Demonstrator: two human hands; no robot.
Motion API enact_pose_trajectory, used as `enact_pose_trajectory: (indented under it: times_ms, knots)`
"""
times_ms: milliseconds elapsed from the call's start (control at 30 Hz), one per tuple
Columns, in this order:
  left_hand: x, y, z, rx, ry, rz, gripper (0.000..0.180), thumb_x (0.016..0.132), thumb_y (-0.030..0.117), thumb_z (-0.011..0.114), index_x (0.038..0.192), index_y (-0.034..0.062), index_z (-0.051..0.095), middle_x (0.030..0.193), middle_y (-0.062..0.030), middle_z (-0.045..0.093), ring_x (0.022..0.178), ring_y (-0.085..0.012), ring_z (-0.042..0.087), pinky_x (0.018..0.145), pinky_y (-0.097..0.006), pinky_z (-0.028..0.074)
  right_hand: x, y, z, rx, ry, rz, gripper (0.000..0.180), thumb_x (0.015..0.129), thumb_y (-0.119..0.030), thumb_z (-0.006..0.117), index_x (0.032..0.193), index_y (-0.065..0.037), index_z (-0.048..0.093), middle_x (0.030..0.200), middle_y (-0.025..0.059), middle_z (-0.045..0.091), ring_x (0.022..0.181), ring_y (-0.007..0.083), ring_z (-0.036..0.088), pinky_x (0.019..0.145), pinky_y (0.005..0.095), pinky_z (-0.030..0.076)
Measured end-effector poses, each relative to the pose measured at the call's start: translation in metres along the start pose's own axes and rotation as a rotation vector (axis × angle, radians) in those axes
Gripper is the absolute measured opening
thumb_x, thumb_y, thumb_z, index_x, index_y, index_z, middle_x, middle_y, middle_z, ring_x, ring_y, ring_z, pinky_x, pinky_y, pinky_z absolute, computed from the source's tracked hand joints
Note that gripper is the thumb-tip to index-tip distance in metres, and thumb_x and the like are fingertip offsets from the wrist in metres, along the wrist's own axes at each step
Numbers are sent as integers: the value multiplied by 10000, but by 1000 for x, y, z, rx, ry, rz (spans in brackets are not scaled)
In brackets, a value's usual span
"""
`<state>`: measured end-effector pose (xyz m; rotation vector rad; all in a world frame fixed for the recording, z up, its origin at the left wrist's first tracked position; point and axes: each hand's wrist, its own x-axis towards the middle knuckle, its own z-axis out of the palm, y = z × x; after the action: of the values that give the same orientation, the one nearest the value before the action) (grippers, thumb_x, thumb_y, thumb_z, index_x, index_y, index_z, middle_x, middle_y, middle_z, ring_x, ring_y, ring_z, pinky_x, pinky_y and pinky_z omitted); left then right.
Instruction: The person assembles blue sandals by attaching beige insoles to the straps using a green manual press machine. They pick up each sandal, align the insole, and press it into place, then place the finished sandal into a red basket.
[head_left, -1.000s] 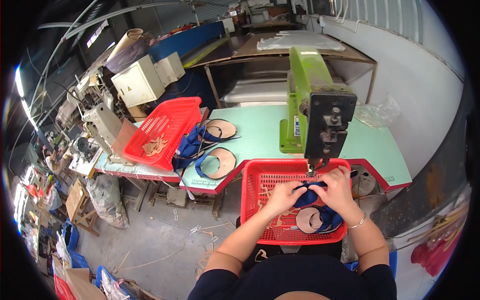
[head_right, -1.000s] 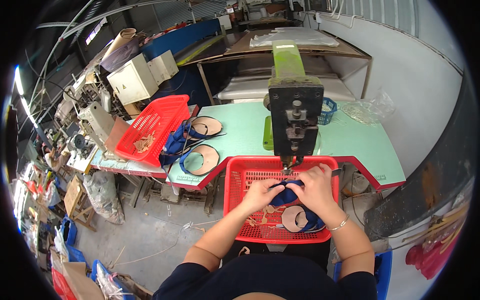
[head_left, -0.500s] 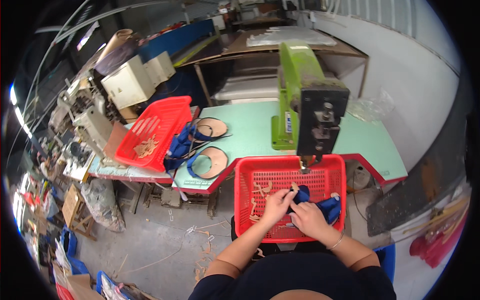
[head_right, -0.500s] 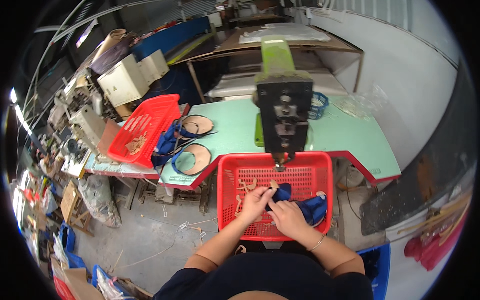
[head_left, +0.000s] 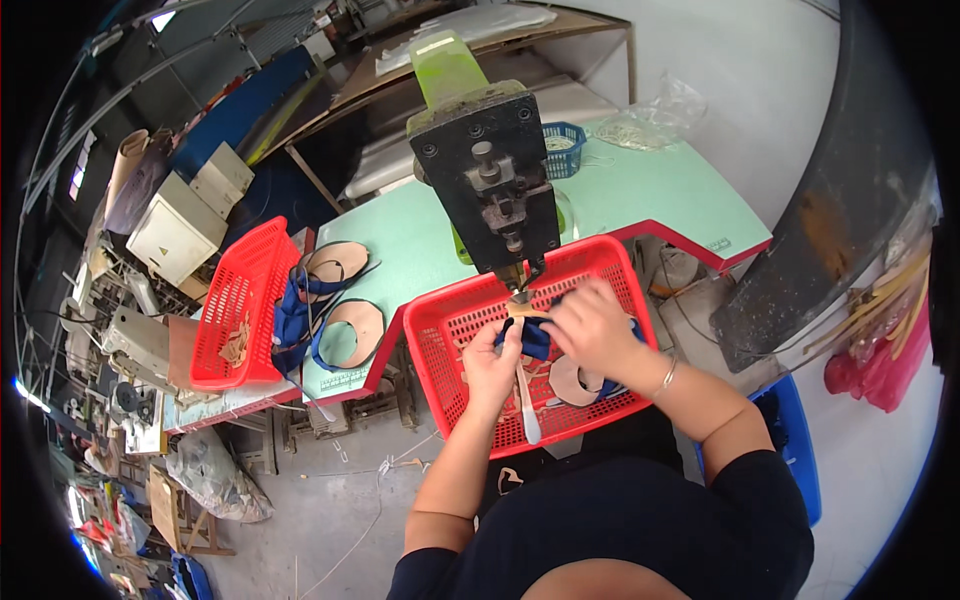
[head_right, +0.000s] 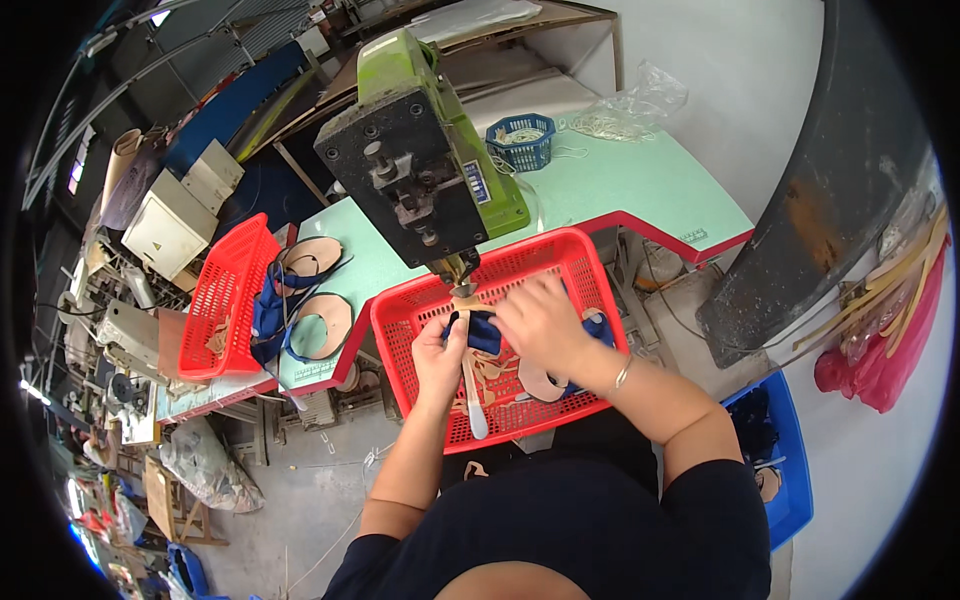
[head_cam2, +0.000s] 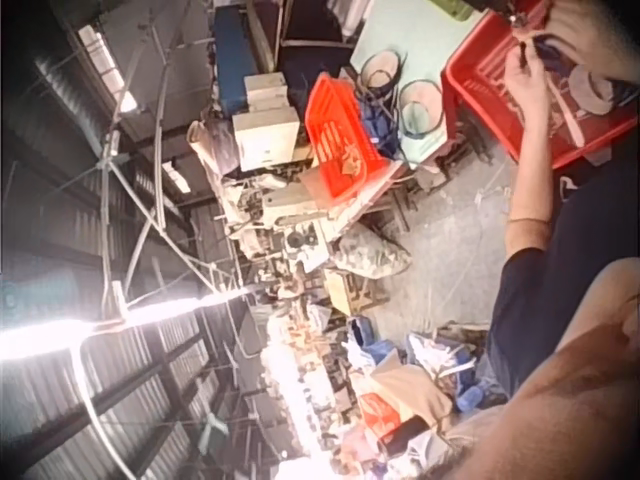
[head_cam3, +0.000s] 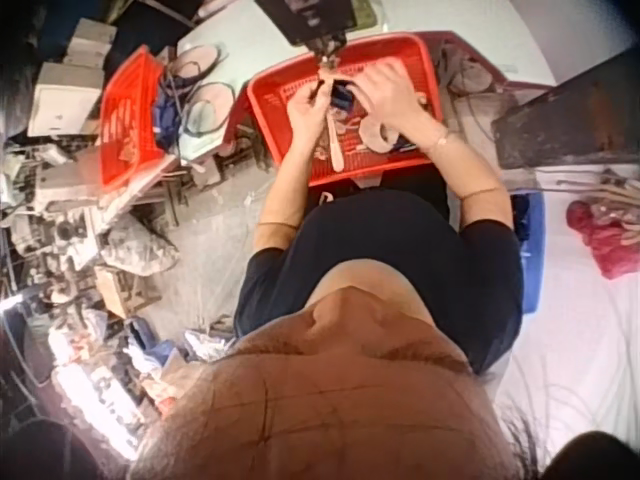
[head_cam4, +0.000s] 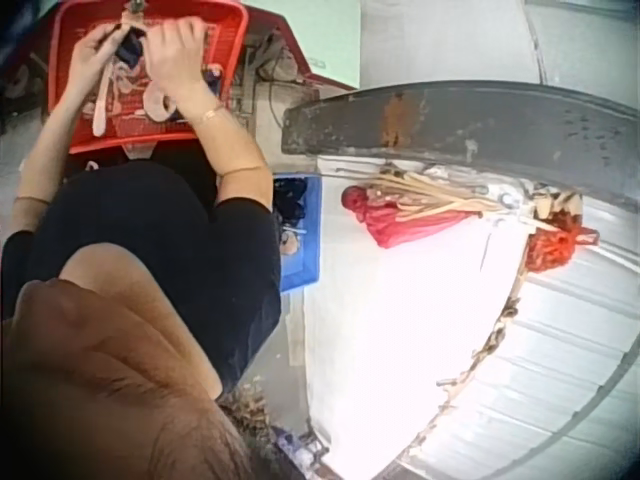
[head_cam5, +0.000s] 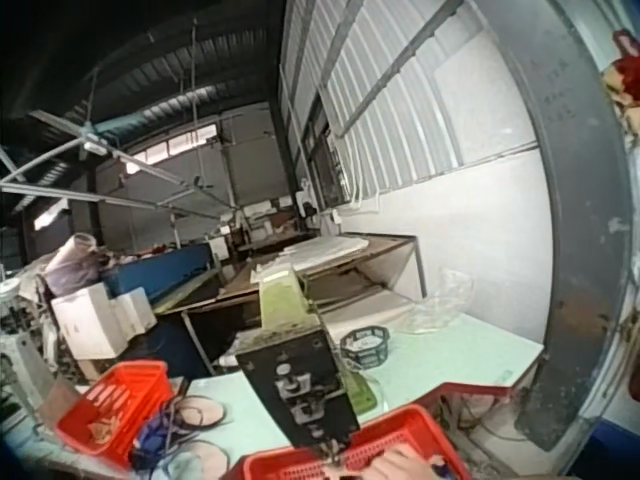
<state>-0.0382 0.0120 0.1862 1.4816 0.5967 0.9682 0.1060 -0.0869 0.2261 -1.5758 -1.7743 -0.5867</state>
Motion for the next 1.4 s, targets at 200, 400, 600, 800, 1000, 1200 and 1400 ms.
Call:
enact_pose_trajectory:
  times_ms: [200, 400, 600, 800, 1000, 1200, 1400]
  knots:
    - [-2, 0, 2, -64, -10, -14, 107, 849, 111, 613, 880, 9, 629, 693, 58, 548, 611, -8, 454, 555, -170, 384, -54, -38, -9, 769, -15, 331, 213, 838, -35, 541, 1042, 30, 530, 961, 147, 499, 870, 235, 582, 762, 314, 478]
    - [-16, 18, 19, 70, -151, 8, 116, 829, 99, 623, 902, 11, 643, 725, 45, 586, 634, -7, 483, 565, -169, 407, -57, -34, -8, 1312, 102, 793, 220, 834, 68, 514, 1052, 43, 508, 1006, 110, 528, 864, 135, 594, 736, 238, 492]
    - [-13, 23, 23, 113, -106, 51, 107, 827, 83, 619, 894, 3, 646, 732, 22, 601, 633, -19, 510, 566, -178, 429, -42, -19, -9, 665, 67, 475, 197, 760, 18, 592, 957, 38, 588, 752, 124, 650, 655, 160, 659, 579, 243, 512]
    - [-4, 32, 26, 160, 25, 127, 93, 812, 92, 641, 823, 0, 653, 703, 23, 602, 593, -21, 510, 522, -182, 427, -28, -7, -10, 815, 19, 464, 346, 790, -33, 587, 1130, 12, 548, 956, 123, 640, 879, 151, 623, 750, 277, 492]
    - [0, 50, 24, 510, 6, 424, 115, 732, 115, 702, 731, 13, 650, 592, -40, 610, 528, -58, 553, 500, -208, 448, -38, 8, -8, 1382, -286, 628, 510, 796, -33, 617, 1266, 10, 423, 1115, 77, 553, 996, 132, 547, 807, 278, 474]
    - [-13, 35, 34, 649, -2, 607, 145, 680, 125, 729, 660, 30, 622, 571, -87, 588, 500, -170, 586, 476, -277, 457, -38, -20, 13, 779, 38, 488, 253, 627, -60, 695, 819, 15, 548, 847, 106, 571, 760, 224, 584, 689, 319, 469]
    - [-4, 46, 13, 453, -206, 155, 134, 764, 141, 696, 743, 16, 654, 588, -4, 594, 519, -49, 535, 474, -208, 428, -51, 3, 9, 1144, -286, 637, 119, 790, -88, 624, 833, 14, 580, 749, 37, 610, 683, 64, 546, 595, 247, 457]
